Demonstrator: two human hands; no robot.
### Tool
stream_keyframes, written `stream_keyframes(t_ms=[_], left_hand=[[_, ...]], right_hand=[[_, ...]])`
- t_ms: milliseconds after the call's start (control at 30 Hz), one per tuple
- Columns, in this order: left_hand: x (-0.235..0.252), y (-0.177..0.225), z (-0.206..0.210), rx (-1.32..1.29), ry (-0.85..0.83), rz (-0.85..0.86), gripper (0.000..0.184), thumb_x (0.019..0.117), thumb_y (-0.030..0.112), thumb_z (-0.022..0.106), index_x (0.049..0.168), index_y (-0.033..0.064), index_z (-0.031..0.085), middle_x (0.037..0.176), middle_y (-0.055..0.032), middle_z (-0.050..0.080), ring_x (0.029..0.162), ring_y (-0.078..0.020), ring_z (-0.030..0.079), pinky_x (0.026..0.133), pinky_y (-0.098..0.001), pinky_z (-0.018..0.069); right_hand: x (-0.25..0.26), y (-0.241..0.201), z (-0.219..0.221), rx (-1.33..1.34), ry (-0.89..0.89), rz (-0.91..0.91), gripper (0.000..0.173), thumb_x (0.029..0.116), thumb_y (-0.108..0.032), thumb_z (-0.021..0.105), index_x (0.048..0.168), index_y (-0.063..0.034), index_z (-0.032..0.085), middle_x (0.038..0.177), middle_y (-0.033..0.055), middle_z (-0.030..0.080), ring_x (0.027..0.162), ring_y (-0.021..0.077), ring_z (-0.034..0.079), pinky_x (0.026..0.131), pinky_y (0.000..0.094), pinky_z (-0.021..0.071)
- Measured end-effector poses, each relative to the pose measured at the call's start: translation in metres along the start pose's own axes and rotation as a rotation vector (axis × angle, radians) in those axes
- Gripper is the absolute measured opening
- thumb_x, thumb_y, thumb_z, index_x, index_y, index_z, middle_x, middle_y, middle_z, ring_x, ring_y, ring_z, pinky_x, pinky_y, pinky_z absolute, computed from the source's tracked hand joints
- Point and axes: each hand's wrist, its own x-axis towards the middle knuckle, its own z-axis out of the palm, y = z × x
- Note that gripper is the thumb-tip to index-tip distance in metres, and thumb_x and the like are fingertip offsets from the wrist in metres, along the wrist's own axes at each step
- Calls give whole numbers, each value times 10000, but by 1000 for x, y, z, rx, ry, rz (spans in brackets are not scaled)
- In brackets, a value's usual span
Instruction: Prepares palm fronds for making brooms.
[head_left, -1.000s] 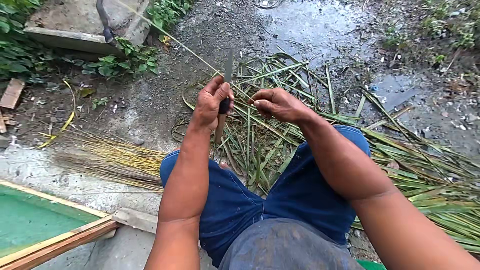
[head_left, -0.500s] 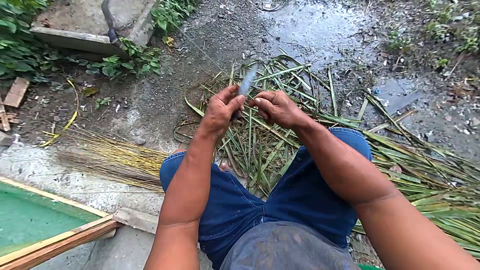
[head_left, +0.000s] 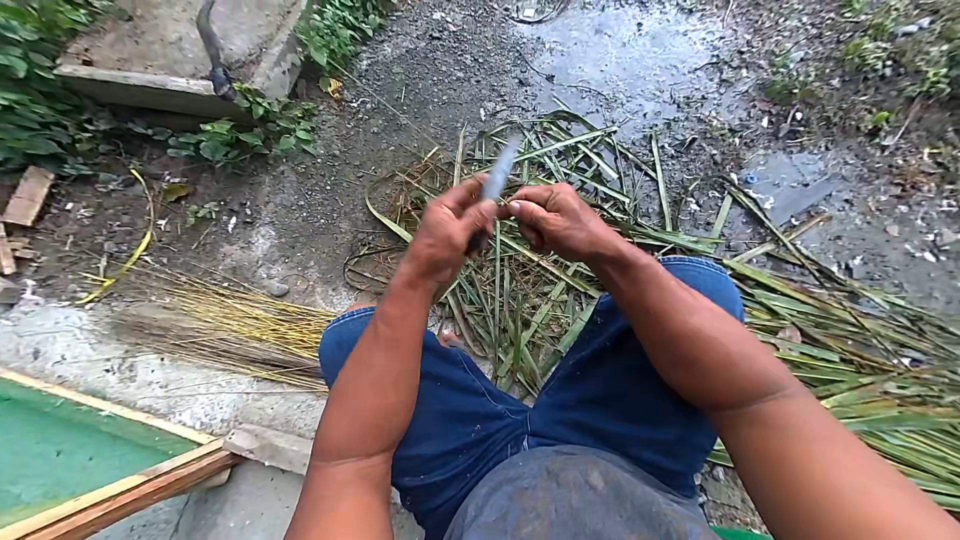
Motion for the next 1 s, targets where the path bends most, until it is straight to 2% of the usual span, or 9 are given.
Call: stream_keyframes(t_ms=[67, 200, 333, 467, 533, 633, 800, 867, 1000], left_hand=[[1, -3, 4, -17, -50, -29, 392, 1018, 114, 549, 1406, 58, 527, 780, 10, 647, 565, -56, 563, 495, -204, 489], [6, 1, -16, -42, 93, 21, 383, 1059, 170, 482, 1428, 72, 471, 731, 32, 602, 539, -66, 573, 472, -208, 514], [-5, 2, 5, -19, -53, -25, 388, 1009, 111, 561, 1394, 64, 542, 778, 14, 651, 570, -59, 575, 502, -204, 502], [4, -2, -14, -71, 74, 27, 379, 1047, 152, 510, 1416, 66, 495, 739, 25, 620, 544, -72, 584, 479, -212, 522], [0, 2, -11, -52, 58, 21, 413, 1037, 148, 513, 1440, 66, 469, 742, 27, 611, 555, -72, 584, 488, -217, 523], [-1, -2, -6, -69, 9, 2, 411, 1019, 133, 521, 1422, 56, 503, 736, 27, 632, 562, -62, 583, 499, -211, 512], [11, 7, -48, -186, 262, 39, 329, 1114, 258, 376, 1404, 174, 508, 691, 42, 584, 525, -91, 581, 461, -238, 524], [3, 5, -34, -135, 172, 30, 348, 1085, 222, 388, 1413, 157, 485, 701, 49, 589, 535, -76, 580, 474, -229, 525], [-8, -3, 4, -54, -82, -59, 426, 1010, 114, 549, 1433, 68, 521, 761, 10, 645, 567, -65, 576, 508, -211, 509]], right_hand=[[0, -1, -1, -30, 15, -8, 250, 1076, -129, 471, 1019, -6, 682, 590, -42, 536, 459, 26, 467, 446, 201, 423], [-3, -2, -1, -52, 29, 2, 237, 1069, -128, 496, 1061, -3, 697, 607, -40, 539, 463, 20, 458, 442, 194, 411], [-3, -2, 1, -11, 47, -8, 219, 1063, -122, 503, 1013, -7, 683, 596, -41, 542, 462, 21, 471, 444, 193, 418], [-6, -4, 1, -43, 37, -8, 235, 1067, -124, 497, 1048, -2, 696, 601, -45, 532, 463, 14, 455, 442, 186, 408], [-5, -4, 2, -45, 26, -13, 237, 1069, -124, 497, 1042, -2, 698, 594, -46, 530, 459, 15, 455, 441, 188, 406], [-3, -3, -1, -42, 2, -16, 245, 1069, -115, 485, 1047, 2, 699, 590, -49, 526, 455, 12, 447, 432, 186, 399], [-6, -1, -7, -34, -106, 11, 275, 1079, -130, 466, 1071, 5, 705, 580, -41, 537, 442, 20, 451, 423, 199, 400], [-4, 1, -7, 40, -131, 45, 303, 1091, -136, 427, 1097, 19, 688, 578, -40, 537, 439, 23, 455, 423, 199, 412], [-1, 1, -5, 101, -104, 34, 291, 1094, -140, 410, 1059, 4, 660, 573, -44, 536, 437, 24, 463, 423, 194, 417]])
